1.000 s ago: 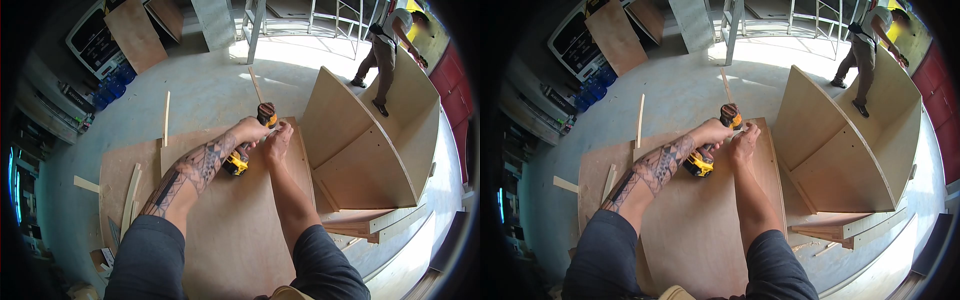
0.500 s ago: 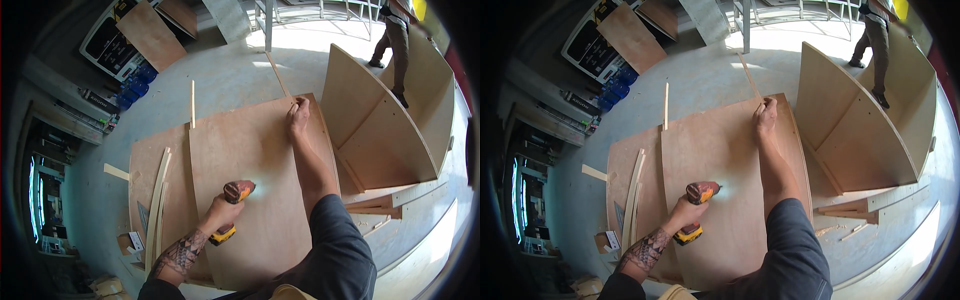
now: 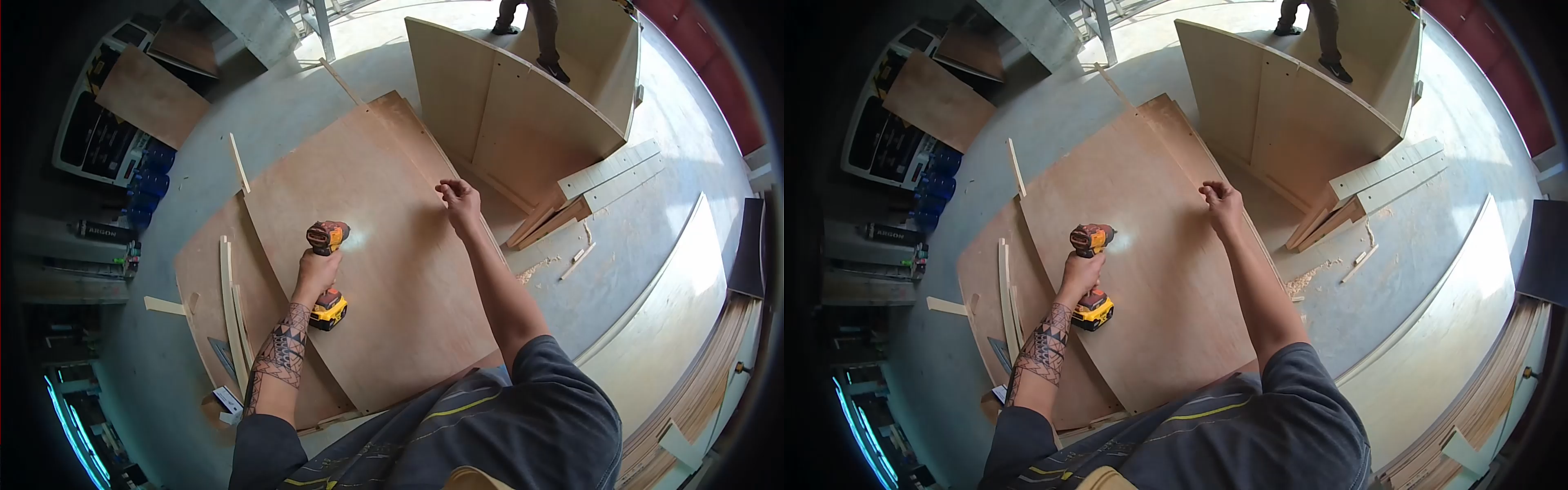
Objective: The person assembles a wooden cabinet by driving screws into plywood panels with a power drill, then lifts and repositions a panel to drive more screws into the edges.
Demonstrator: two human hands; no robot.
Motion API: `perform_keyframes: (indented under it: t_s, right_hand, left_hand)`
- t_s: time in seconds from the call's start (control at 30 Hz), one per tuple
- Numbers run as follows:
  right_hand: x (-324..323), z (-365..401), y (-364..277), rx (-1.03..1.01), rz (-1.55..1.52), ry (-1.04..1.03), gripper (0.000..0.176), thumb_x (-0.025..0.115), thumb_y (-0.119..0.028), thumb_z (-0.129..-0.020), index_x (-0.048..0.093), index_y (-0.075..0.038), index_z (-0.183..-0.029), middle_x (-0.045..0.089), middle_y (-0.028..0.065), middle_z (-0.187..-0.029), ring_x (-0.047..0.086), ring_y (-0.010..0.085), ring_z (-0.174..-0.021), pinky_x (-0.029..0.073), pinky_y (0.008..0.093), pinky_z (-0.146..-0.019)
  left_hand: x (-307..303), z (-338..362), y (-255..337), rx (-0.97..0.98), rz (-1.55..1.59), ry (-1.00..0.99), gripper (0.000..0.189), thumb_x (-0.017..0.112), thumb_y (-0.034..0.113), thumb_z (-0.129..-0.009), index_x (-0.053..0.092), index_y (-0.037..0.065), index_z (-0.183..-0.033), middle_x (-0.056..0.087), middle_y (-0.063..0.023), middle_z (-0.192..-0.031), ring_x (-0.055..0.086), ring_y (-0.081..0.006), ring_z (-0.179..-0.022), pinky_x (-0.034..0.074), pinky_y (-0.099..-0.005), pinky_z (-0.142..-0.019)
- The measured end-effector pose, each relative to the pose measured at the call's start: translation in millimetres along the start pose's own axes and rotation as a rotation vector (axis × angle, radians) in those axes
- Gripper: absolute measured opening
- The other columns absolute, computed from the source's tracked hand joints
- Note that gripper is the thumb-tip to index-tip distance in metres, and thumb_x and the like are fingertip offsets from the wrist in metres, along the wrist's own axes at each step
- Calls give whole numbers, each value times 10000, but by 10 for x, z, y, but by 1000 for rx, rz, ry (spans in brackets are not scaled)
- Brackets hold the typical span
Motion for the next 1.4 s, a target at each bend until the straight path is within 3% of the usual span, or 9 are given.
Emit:
perform_keyframes:
  t_s: [0.07, 0.13, 0.3, 0.47, 0.5, 0.63, 0.77, 1.3, 1.4]
  right_hand:
    - [75, -4, 3, -99, 135, 37, 154, 684, -140, -1029, 759, -45, -1125, 791, 92, -1038, 714, 213, -882, 554, 340, -772]
    - [162, 29, -66, -498, 547, 168, 128, 688, -130, -1000, 769, -63, -1072, 771, 143, -1034, 719, 313, -937, 559, 403, -844]
    - [332, 37, 186, -370, 267, 171, 176, 682, -128, -973, 746, -92, -1133, 751, 159, -1122, 712, 329, -1063, 546, 422, -919]
    - [340, 30, 312, -534, 276, 209, 248, 679, -61, -940, 699, -85, -1186, 767, 133, -1044, 733, 328, -939, 569, 414, -843]
    - [336, 39, 297, -535, 277, 208, 248, 679, -61, -940, 699, -85, -1186, 767, 133, -1044, 733, 328, -939, 569, 414, -843]
    - [297, 98, 150, -464, 263, 173, 365, 728, -5, -854, 628, -88, -1195, 751, 124, -999, 727, 325, -935, 565, 423, -824]
    - [336, 109, 163, -487, 240, 195, 385, 732, 27, -814, 591, -88, -1154, 735, 121, -970, 720, 343, -940, 562, 440, -821]
    - [349, 62, 197, -503, 272, 240, 400, 722, 24, -801, 581, -126, -1143, 723, 86, -910, 709, 336, -909, 557, 469, -802]
    - [311, 159, 59, -480, 268, 193, 475, 699, 31, -793, 563, -131, -1218, 696, 116, -1000, 696, 357, -964, 556, 483, -818]
  left_hand:
    - [1, 13, 20, 7, -10, -5, 282, 679, 280, -888, 682, 11, -803, 678, -99, -640, 692, -214, -532, 575, -373, -544]
    - [-18, 41, 50, 5, -18, -6, 268, 670, 264, -883, 665, 22, -769, 660, -73, -616, 669, -183, -517, 567, -357, -534]
    - [47, 187, 283, -60, 59, -83, 195, 698, 211, -860, 674, 32, -786, 634, -35, -632, 622, -143, -506, 538, -332, -504]
    - [303, 242, 1059, 67, 159, -327, 204, 703, 231, -886, 678, 31, -854, 627, -14, -685, 605, -119, -530, 537, -314, -529]
    - [353, 244, 1263, 71, 131, -348, 160, 706, 209, -905, 663, 56, -888, 612, 7, -684, 582, -89, -530, 517, -279, -521]
    - [573, 24, 1691, 90, 75, -404, 175, 709, 222, -903, 655, 62, -859, 606, 7, -667, 580, -94, -518, 516, -295, -508]
    - [673, -154, 1775, 90, -21, -444, 226, 702, 260, -877, 672, 42, -828, 624, -36, -666, 597, -132, -505, 526, -333, -491]
    - [704, -260, 1985, 72, -170, -453, 232, 696, 246, -878, 658, 22, -835, 627, -52, -674, 608, -147, -506, 537, -349, -486]
    - [700, -253, 2060, 73, -243, -455, 231, 695, 248, -879, 663, 22, -842, 621, -48, -661, 611, -153, -510, 538, -356, -491]
Point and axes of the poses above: each hand's wrist, its own z-axis away from the middle knuckle, its own x-axis out of the palm, y = z × x, the point moved 1 cm from there along -z, towards the middle knuckle
